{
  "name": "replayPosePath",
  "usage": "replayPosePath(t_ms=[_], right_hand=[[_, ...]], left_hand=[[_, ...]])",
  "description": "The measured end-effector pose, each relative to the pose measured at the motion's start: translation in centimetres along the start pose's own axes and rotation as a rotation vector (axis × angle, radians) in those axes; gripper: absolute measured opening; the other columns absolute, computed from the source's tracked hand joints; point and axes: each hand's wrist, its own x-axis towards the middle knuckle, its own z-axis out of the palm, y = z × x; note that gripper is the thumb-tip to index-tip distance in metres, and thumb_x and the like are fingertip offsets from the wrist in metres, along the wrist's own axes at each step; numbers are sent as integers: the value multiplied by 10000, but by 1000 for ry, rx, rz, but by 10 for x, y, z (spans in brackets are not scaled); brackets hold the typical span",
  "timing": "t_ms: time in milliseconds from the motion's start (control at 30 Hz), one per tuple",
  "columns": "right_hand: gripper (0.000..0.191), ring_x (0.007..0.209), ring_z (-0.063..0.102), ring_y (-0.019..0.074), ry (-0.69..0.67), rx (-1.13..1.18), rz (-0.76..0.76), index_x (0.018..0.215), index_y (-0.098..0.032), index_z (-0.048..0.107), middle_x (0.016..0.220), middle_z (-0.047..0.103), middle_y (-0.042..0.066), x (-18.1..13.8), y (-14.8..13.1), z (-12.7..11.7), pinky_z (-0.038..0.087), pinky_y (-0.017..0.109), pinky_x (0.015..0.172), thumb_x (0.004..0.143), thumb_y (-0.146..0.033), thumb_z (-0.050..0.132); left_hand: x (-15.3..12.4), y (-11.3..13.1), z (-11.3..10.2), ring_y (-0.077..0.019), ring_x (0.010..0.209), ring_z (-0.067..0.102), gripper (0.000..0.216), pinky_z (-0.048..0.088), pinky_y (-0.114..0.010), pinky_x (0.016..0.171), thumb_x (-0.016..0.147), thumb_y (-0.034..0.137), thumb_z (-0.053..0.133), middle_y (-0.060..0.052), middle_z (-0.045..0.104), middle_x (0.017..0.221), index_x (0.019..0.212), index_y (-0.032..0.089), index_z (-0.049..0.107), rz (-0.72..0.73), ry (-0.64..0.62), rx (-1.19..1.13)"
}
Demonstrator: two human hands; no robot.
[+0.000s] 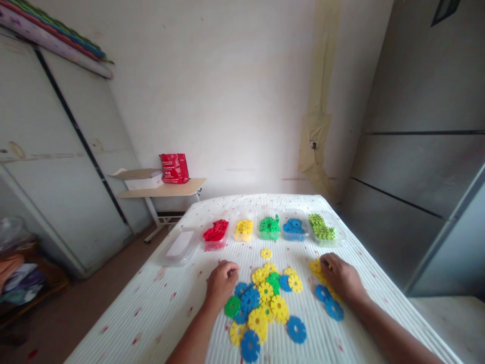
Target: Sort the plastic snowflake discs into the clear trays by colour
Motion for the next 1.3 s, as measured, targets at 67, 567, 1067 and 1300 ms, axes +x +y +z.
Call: replayPosePath(t_ms=[67, 567, 1067, 1300], right_hand=[[254, 692, 591, 163, -20, -14, -7, 750, -207, 532, 756, 596, 38, -1, 0, 2, 419, 249, 628, 863, -292, 321], [270, 690, 594, 152, -27, -80, -39, 765, -201, 543, 772, 600, 35, -1, 2, 7, 401, 237, 603, 875, -275, 308], [283, 617, 573, 133, 9, -139, -79, 734, -200, 555, 730, 591, 18, -3, -1, 11, 350, 223, 548, 882, -258, 320], [283, 639, 586, 136, 0, -117, -77, 747, -198, 555, 743, 592, 22, -3, -2, 9, 366, 220, 561, 887, -257, 317]], left_hand=[[-1, 7, 1, -132, 734, 572, 178, 406, -228, 693, 722, 163, 476, -16, 638, 784, 763, 183, 649, -3, -29, 4], [13, 58, 22, -141, 671, 549, 148, 311, -222, 580, 546, 299, 673, 43, 589, 635, 611, 202, 582, -234, -216, 100], [111, 52, -18, -59, 427, 516, 232, 387, -158, 434, 686, 223, 595, 36, 565, 581, 895, 127, 563, -317, 97, -498], [98, 37, 5, -83, 480, 572, 265, 440, -196, 478, 674, 142, 552, -18, 636, 790, 937, 142, 588, -309, 190, -355]])
